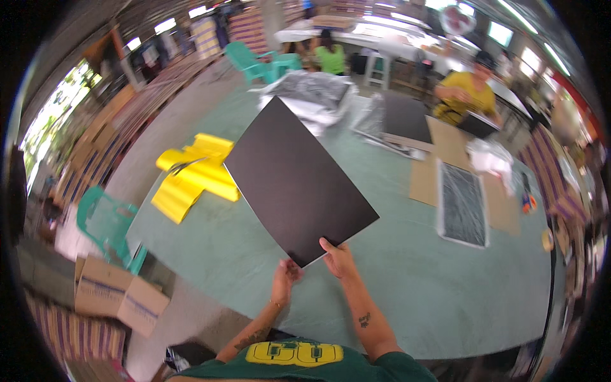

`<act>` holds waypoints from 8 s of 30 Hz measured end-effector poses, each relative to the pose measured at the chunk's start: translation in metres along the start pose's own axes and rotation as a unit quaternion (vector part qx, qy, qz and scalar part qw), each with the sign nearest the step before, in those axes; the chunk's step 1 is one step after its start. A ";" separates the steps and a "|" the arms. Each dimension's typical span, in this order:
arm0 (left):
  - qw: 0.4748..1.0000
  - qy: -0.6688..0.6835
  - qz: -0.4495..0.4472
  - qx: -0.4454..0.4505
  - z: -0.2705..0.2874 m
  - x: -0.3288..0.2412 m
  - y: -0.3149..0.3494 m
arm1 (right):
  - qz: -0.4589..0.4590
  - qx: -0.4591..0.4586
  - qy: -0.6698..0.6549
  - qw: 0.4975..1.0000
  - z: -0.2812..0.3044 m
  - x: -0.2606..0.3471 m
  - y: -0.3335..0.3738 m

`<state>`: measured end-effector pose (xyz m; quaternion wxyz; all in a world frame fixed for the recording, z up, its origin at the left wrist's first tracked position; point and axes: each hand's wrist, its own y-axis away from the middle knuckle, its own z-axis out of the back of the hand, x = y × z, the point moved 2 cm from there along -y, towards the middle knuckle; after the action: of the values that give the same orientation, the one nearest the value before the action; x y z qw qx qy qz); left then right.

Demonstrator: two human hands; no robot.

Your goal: The person picks up illustration boards from stacks, places them onto a work table, and slides each board into a plastic sleeve by hand.

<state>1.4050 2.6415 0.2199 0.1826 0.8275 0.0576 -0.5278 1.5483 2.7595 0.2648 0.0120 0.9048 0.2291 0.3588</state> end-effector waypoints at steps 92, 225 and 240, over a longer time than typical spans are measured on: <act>0.100 -0.001 -0.075 -0.992 1.332 -0.341 0.808 | -0.209 0.892 0.166 0.365 -1.119 -1.502 0.532; 0.013 0.276 0.072 -0.958 2.561 -0.150 3.400 | -0.366 0.926 0.020 -0.089 -1.688 -2.884 3.301; -0.189 0.078 0.029 -0.978 2.455 -0.159 3.699 | -0.519 0.834 0.130 -0.138 -1.566 -2.858 3.593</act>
<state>0.3082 -1.6622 0.3323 -0.7861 0.2919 -0.4958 -0.2259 0.1593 -1.8882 0.2565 0.5996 0.2801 -0.7385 0.1286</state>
